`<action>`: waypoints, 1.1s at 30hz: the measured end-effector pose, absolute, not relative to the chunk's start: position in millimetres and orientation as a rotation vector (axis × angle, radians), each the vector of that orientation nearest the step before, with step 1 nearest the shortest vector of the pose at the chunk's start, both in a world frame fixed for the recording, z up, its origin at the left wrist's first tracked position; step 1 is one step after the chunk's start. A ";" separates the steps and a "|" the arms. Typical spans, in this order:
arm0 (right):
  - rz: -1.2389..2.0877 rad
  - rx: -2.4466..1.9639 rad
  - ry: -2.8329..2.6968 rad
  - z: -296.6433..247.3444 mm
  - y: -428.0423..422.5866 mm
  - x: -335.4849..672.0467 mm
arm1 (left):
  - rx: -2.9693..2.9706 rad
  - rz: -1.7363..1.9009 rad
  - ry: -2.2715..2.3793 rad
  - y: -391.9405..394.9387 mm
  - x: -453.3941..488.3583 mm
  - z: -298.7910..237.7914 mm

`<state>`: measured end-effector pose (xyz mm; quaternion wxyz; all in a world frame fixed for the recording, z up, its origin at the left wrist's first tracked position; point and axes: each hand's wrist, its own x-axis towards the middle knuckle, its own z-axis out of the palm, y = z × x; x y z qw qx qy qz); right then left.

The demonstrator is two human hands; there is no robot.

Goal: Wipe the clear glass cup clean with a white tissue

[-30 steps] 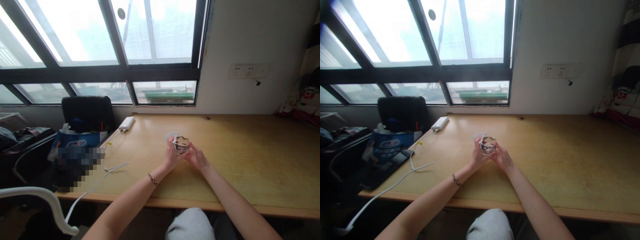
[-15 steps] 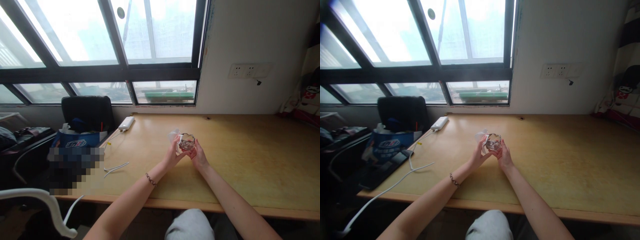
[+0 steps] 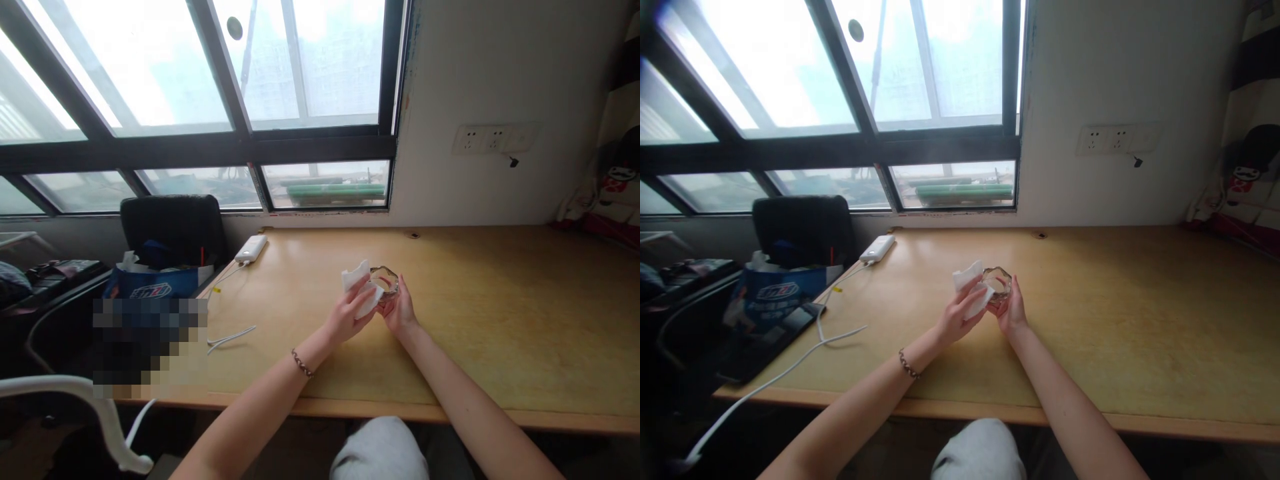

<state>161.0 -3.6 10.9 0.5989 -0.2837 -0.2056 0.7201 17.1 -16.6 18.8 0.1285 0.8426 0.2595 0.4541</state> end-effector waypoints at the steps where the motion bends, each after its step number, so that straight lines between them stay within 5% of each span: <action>1: 1.669 -0.680 -0.468 11.8 -3.4 162.2 | 2.454 1.315 0.740 -17.5 17.8 19.8; 33: 1.695 -0.876 -0.917 9.1 -3.1 163.6 | 1.944 1.359 0.760 -13.5 12.8 23.8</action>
